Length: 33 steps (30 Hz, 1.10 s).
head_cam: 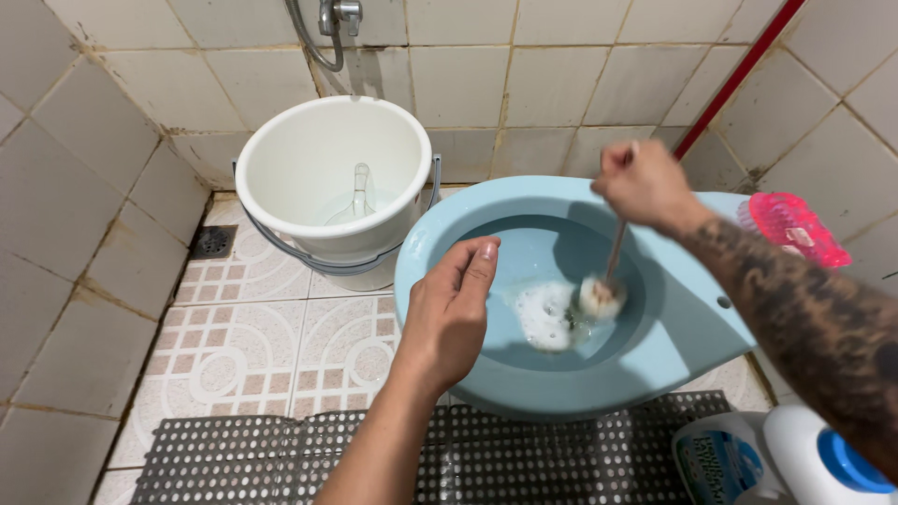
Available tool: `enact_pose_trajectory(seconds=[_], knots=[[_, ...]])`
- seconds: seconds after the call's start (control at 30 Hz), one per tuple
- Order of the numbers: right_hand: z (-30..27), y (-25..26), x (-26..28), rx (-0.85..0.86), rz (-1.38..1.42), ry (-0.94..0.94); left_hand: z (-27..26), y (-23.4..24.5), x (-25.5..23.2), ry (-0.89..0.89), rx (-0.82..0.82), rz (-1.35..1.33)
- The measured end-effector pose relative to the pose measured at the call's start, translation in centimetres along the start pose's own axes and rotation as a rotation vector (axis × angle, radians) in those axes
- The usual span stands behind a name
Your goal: The person scrubs the inside of a light blue toilet bowl with a toilet brush. They repeatedly dip the brush into the water and scrub the bowl's interior surfaces, generating suds. A white bucket and a pink scrubbing pad are visible nearby.
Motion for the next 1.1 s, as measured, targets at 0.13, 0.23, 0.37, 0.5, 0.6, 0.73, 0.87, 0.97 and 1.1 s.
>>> enact_pose_trajectory(seconds=[0.13,0.23,0.37,0.5,0.6,0.73,0.87,0.97,1.1], knots=[[1.8,2.2,1.5,-0.006,0.052,0.028,-0.1,0.1,0.0,0.035,0.003,0.027],[0.1,1.1,1.1,-0.074,-0.142,0.159,0.1,-0.2,0.0,-0.009,-0.006,0.014],[-2.0,-1.6,-0.1,0.033,0.012,0.012,0.2,-0.4,0.3,-0.105,-0.029,-0.015],[1.0,-0.9,1.4,0.030,-0.078,0.164,0.2,-0.6,0.4,-0.194,-0.060,-0.019],[3.7,0.3,2.8,0.025,-0.003,0.137,0.3,-0.4,0.5,-0.008,-0.010,0.012],[3.2,-0.6,2.2,0.021,-0.030,0.133,0.5,-0.5,0.6,-0.017,-0.010,0.008],[0.5,-3.9,0.8,0.080,-0.019,0.144,0.6,-0.6,0.7,-0.151,-0.061,-0.011],[1.9,-4.9,1.8,0.092,-0.006,0.236,0.5,-0.3,1.0,-0.216,-0.090,-0.010],[5.7,-2.9,3.2,0.014,-0.067,0.309,0.6,-1.0,0.9,-0.012,-0.008,0.015]])
Point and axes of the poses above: each hand's wrist, its own z-axis towards the middle knuckle, its own y-axis out of the back of the hand, x = y × z, the point moved 1 cm from there along z, towards the middle knuckle, and after that the axes turned 10 degrees about z, right-handed, at the moved point
